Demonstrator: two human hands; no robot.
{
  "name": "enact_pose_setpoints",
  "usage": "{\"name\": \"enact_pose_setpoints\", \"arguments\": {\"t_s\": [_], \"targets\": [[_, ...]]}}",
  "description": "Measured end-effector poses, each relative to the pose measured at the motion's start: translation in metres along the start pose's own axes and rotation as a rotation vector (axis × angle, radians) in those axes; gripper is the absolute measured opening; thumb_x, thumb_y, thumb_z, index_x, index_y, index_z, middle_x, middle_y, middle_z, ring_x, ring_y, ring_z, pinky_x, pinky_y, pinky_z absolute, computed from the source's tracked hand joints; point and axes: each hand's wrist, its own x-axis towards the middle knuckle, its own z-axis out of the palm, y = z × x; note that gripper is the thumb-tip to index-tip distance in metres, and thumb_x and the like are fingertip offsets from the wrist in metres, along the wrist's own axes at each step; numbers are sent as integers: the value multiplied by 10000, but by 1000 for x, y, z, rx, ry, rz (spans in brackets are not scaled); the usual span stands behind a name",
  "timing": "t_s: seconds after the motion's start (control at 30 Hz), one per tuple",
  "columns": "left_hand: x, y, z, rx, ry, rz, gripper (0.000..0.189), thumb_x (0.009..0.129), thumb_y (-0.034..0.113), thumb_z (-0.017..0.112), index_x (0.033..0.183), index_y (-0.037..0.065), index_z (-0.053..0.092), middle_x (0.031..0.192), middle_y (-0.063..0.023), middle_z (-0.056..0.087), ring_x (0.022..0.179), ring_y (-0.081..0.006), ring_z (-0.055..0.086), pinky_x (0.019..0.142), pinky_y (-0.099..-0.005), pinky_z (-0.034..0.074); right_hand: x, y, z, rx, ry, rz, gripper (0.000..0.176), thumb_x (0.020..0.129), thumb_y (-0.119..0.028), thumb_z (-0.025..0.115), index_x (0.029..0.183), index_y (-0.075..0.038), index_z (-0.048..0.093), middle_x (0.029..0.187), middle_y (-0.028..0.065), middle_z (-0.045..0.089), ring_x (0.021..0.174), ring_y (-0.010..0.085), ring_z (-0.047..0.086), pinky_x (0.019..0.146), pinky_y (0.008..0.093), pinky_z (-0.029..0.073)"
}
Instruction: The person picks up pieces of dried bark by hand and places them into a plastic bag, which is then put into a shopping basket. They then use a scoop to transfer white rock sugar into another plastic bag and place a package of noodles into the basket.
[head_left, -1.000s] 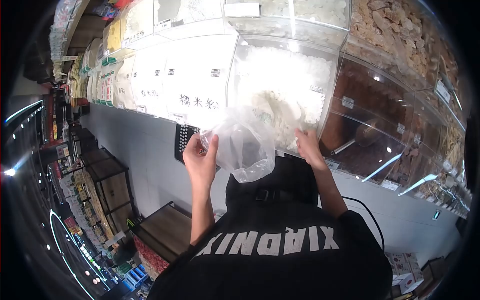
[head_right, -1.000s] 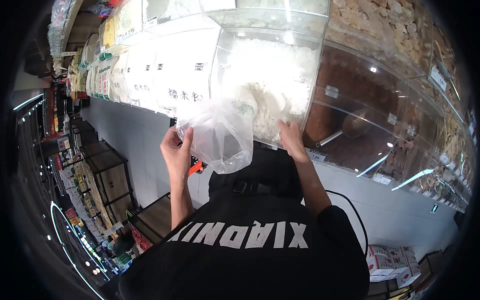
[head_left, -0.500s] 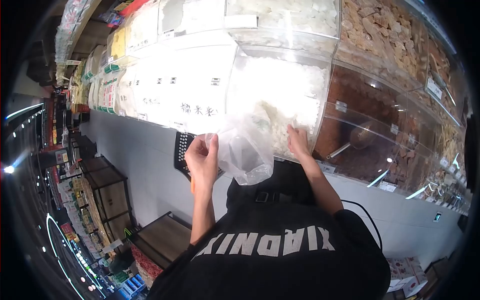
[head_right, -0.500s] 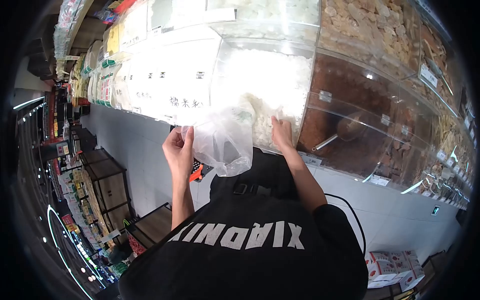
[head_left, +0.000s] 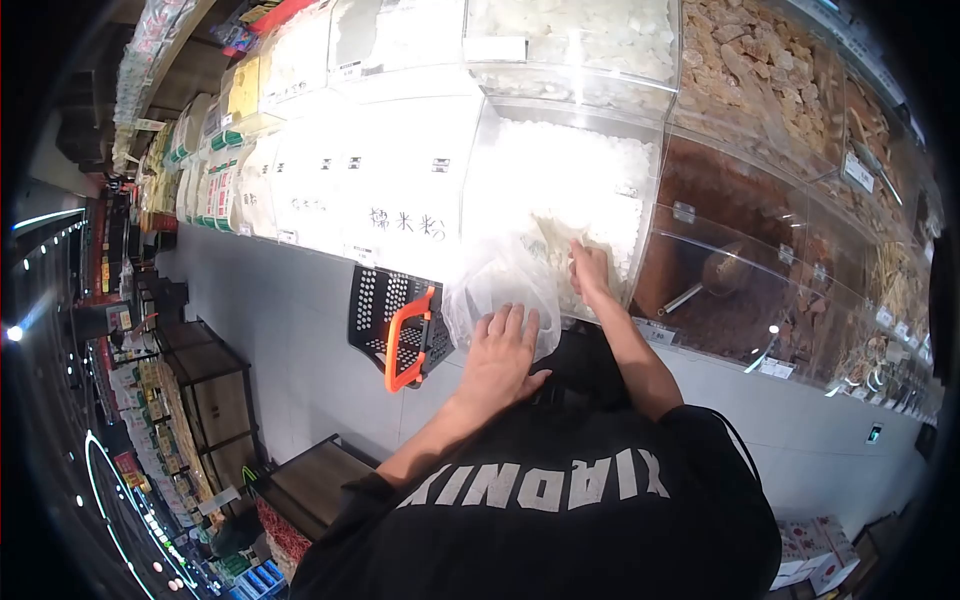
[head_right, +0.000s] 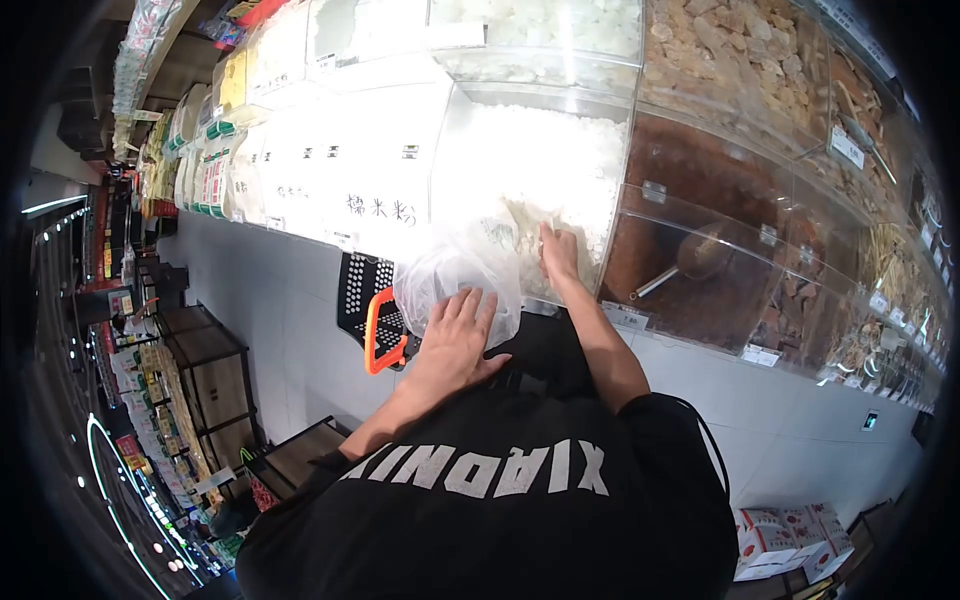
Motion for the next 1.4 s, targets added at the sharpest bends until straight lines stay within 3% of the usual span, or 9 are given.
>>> {"name": "enact_pose_setpoints", "arguments": {"t_s": [0.27,0.47,0.53,0.63,0.77,0.83,1.03,1.27,1.4], "targets": [[22,7,41,42,-188,54,573,793,119,676,1324,-14,505,1017,-181,606,1014,-321,610,884,-438,458,13,9,-4,-69,-14,-41,387,998,-395,561,880,-27,551,540,-26,381,344,91,297,332,284,178],[30,18,9,-175,-81,73,546,807,33,634,1335,0,499,958,-175,597,928,-322,632,788,-417,483,39,34,-10,-401,118,-466,509,971,-421,572,715,19,558,586,110,529,533,244,536,544,403,439],[32,22,-19,-457,122,58,520,837,89,676,1332,33,526,1021,-156,602,961,-320,614,829,-427,473,25,23,-7,-553,180,-454,518,971,-404,548,787,78,586,789,287,625,822,418,630,805,492,455],[33,8,-63,-173,483,38,512,842,170,734,1313,66,564,1108,-135,606,1022,-317,587,898,-431,459,18,13,-8,-604,148,-371,524,978,-419,534,816,74,606,911,332,642,918,478,620,847,493,453],[33,-25,-99,38,435,-119,501,806,258,790,1238,61,629,1159,-142,621,1090,-313,580,959,-419,446,19,11,-11,-633,136,-417,528,985,-427,522,875,80,618,932,337,643,938,476,626,856,481,459],[28,-51,-90,-91,164,-196,437,817,250,780,1182,44,656,1064,-146,659,1020,-317,620,921,-419,466,15,7,-14,-721,102,-441,517,1002,-408,498,982,96,608,941,344,649,942,494,629,859,494,467],[46,-70,-74,-301,343,-155,140,908,100,672,980,-21,675,803,-189,641,712,-338,633,651,-406,490,7,-1,-1,-969,186,-360,529,1033,-374,442,1121,140,528,957,363,656,984,507,635,878,549,485],[89,-96,-78,-436,355,-177,189,897,164,713,944,-20,707,652,-148,596,539,-244,535,554,-365,446,30,12,-2,-979,190,-356,491,1036,-393,435,1037,80,568,917,359,663,917,502,655,813,541,511],[106,-115,-89,-467,361,-188,203,901,193,726,913,-10,729,539,-103,517,463,-184,451,489,-337,395,44,25,-2,-574,76,-390,500,1034,-426,453,852,25,567,701,196,640,612,327,648,563,428,501]]}}
